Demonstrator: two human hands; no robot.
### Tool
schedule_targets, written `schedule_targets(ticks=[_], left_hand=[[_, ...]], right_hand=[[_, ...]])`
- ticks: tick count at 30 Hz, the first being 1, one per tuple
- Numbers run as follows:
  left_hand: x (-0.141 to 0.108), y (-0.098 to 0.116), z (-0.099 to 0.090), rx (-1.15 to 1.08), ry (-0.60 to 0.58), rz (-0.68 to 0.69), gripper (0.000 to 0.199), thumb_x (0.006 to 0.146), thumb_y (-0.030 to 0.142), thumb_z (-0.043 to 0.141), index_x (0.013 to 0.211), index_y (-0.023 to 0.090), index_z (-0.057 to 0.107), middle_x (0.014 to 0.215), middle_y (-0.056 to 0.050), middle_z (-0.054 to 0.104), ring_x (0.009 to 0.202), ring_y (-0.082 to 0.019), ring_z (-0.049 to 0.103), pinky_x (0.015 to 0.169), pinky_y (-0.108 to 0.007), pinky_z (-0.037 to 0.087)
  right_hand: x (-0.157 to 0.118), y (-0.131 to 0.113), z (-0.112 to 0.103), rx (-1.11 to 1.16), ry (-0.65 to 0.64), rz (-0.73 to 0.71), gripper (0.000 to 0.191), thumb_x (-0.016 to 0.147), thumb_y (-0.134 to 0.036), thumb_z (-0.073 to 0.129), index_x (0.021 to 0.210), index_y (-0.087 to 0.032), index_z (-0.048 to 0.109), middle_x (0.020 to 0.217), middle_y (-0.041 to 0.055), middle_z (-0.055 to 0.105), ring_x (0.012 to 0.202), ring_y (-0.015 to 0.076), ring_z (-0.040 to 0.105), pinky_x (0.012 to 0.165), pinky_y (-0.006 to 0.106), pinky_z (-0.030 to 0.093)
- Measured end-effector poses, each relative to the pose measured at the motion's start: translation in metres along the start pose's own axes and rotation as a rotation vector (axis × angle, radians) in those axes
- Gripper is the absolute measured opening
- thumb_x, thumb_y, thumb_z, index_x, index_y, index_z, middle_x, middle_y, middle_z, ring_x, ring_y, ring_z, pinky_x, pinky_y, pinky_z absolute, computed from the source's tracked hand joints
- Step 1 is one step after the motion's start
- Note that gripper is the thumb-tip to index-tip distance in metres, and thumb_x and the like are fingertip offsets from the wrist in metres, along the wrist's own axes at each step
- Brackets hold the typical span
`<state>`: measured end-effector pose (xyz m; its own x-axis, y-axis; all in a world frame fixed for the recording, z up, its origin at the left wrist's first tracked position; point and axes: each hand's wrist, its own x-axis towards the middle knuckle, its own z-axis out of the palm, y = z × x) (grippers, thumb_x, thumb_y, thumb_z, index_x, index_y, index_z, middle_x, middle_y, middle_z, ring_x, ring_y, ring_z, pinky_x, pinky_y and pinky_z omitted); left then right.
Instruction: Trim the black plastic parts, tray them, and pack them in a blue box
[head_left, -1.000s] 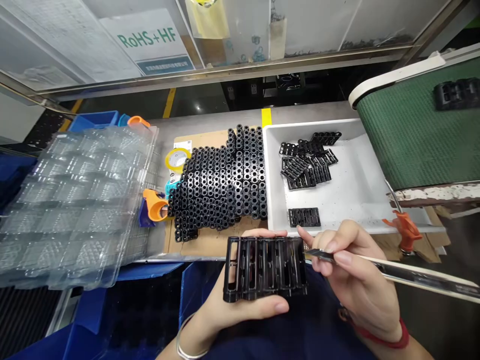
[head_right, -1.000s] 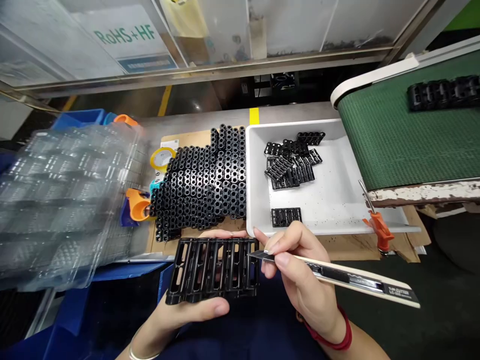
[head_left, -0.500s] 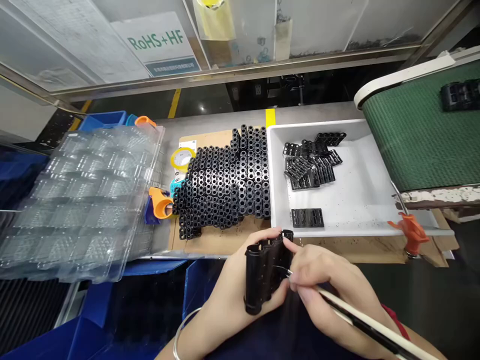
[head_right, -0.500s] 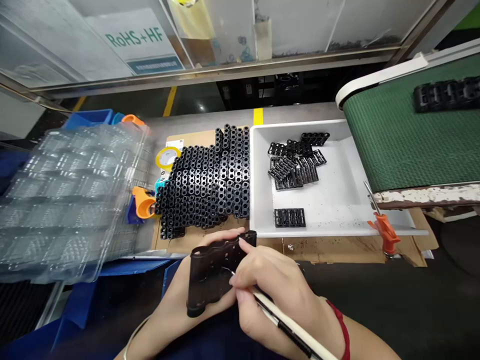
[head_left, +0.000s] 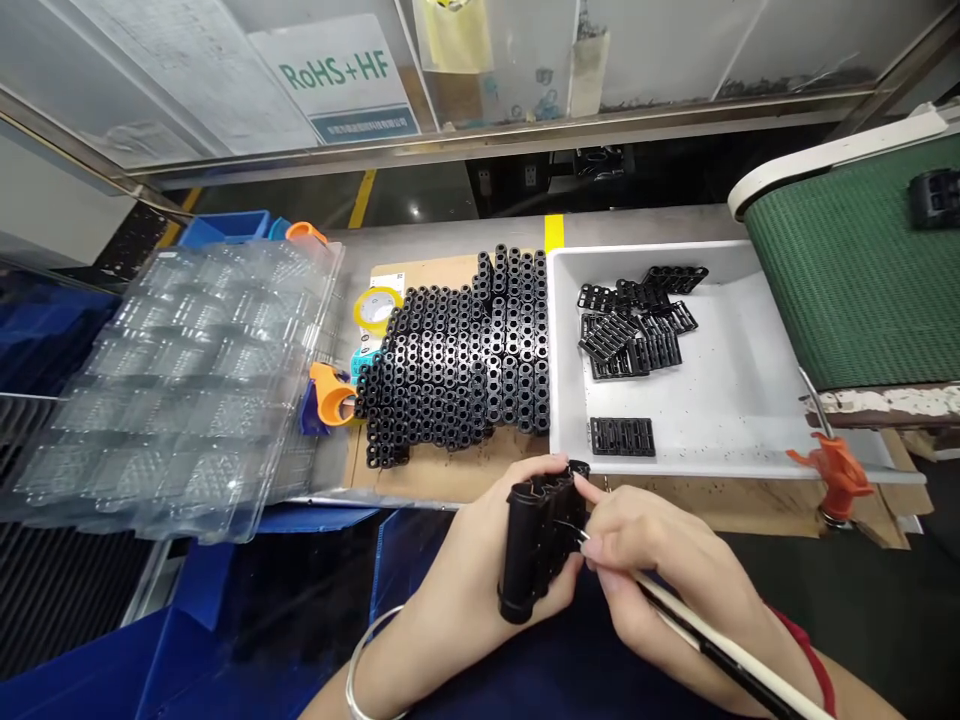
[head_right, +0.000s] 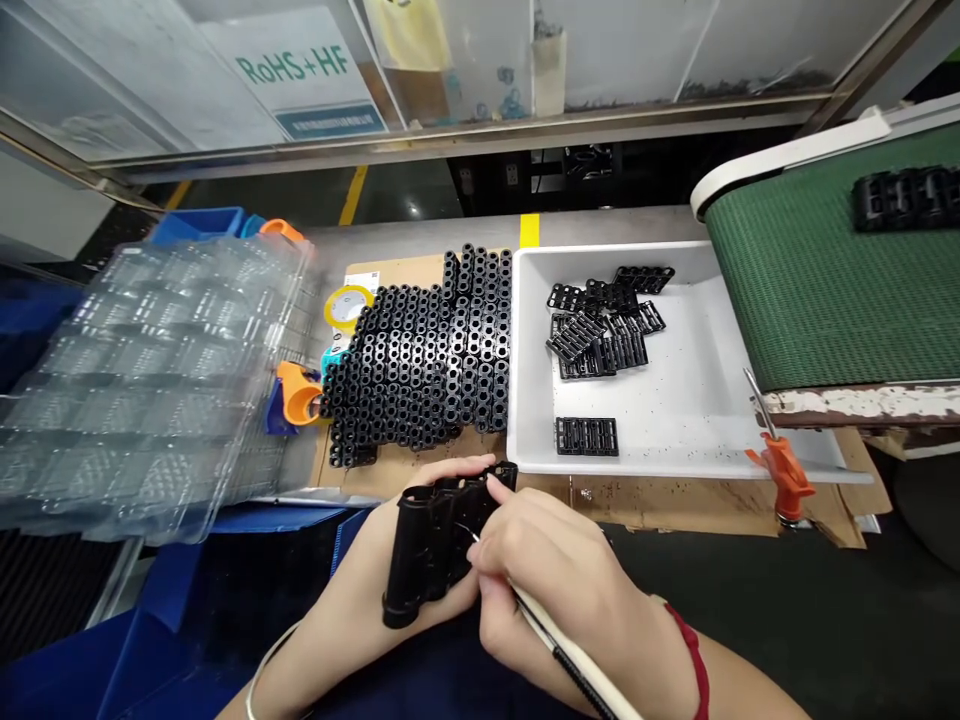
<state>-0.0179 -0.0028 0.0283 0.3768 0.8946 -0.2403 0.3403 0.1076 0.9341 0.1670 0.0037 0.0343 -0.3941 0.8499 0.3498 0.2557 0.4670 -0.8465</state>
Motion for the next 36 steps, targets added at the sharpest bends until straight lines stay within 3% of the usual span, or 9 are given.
schedule_targets(ticks=[7,13,19,22,25,30,32,34,36], left_hand=[[-0.001,-0.004,0.002,-0.023,0.014,-0.001,0.06,0.076,0.015,0.07,0.131,0.025,0.05,0.116,-0.005,0.072,0.096,-0.023,0.072,0.086,-0.034,0.061],[0.0,-0.007,0.001,-0.003,0.013,0.029,0.06,0.075,0.015,0.07,0.131,0.024,0.05,0.124,-0.005,0.07,0.099,-0.02,0.072,0.088,-0.031,0.06],[0.002,-0.008,0.001,0.014,0.015,0.031,0.059,0.077,0.016,0.069,0.132,0.022,0.048,0.119,-0.007,0.072,0.102,-0.023,0.073,0.077,-0.028,0.063],[0.002,-0.012,0.002,0.042,0.065,0.078,0.06,0.075,0.017,0.071,0.131,0.023,0.05,0.129,-0.009,0.068,0.111,-0.026,0.07,0.083,-0.03,0.063],[0.002,-0.018,0.005,0.089,0.152,0.151,0.061,0.075,0.016,0.074,0.131,0.023,0.05,0.137,-0.011,0.063,0.122,-0.027,0.064,0.096,-0.033,0.059],[0.005,-0.036,0.012,0.139,0.3,0.34,0.06,0.083,0.015,0.073,0.137,0.024,0.046,0.145,-0.014,0.056,0.133,-0.027,0.056,0.104,-0.037,0.055],[0.007,-0.044,0.015,0.155,0.361,0.436,0.061,0.086,0.017,0.071,0.14,0.024,0.044,0.146,-0.015,0.054,0.134,-0.027,0.055,0.102,-0.038,0.056],[0.01,-0.049,0.017,0.182,0.421,0.511,0.062,0.088,0.018,0.07,0.143,0.024,0.042,0.145,-0.016,0.056,0.133,-0.027,0.056,0.102,-0.04,0.057],[0.012,-0.051,0.019,0.212,0.473,0.532,0.063,0.087,0.018,0.071,0.143,0.024,0.042,0.143,-0.015,0.057,0.131,-0.027,0.057,0.103,-0.042,0.056]], right_hand=[[0.001,-0.003,-0.002,0.019,0.023,0.041,0.023,0.081,-0.002,0.051,0.089,-0.024,0.054,0.071,-0.0025,0.064,0.06,0.012,0.063,0.09,0.037,0.063],[0.001,-0.001,-0.001,-0.003,0.0,0.027,0.022,0.08,-0.003,0.05,0.086,-0.023,0.05,0.071,-0.0032,0.062,0.06,0.0108,0.062,0.091,0.036,0.063],[0.002,-0.001,-0.003,-0.012,-0.039,0.019,0.022,0.079,-0.002,0.05,0.085,-0.023,0.048,0.07,-0.0045,0.059,0.059,0.0096,0.059,0.096,0.039,0.061],[0.001,-0.001,-0.002,0.023,-0.042,0.046,0.021,0.08,-0.003,0.05,0.085,-0.024,0.049,0.07,-0.0046,0.06,0.059,0.0103,0.059,0.104,0.045,0.056],[-0.004,0.001,0.0,0.083,-0.013,0.114,0.021,0.081,-0.004,0.052,0.084,-0.024,0.049,0.072,-0.0061,0.059,0.062,0.01,0.061,0.115,0.052,0.044],[-0.013,0.008,0.009,0.435,0.045,0.425,0.01,0.093,-0.018,0.056,0.085,-0.024,0.055,0.076,-0.0058,0.063,0.069,0.0112,0.062,0.125,0.053,0.021],[-0.012,0.013,0.014,0.664,0.082,0.563,0.013,0.094,-0.025,0.06,0.082,-0.023,0.056,0.069,-0.0055,0.063,0.067,0.0124,0.062,0.119,0.048,0.032],[-0.01,0.016,0.019,0.927,0.104,0.692,0.015,0.091,-0.028,0.063,0.079,-0.022,0.057,0.064,-0.0045,0.063,0.065,0.0132,0.061,0.099,0.038,0.051],[-0.007,0.018,0.022,1.125,0.13,0.782,0.015,0.089,-0.03,0.065,0.078,-0.021,0.059,0.063,-0.0033,0.064,0.064,0.0133,0.062,0.075,0.028,0.055]])
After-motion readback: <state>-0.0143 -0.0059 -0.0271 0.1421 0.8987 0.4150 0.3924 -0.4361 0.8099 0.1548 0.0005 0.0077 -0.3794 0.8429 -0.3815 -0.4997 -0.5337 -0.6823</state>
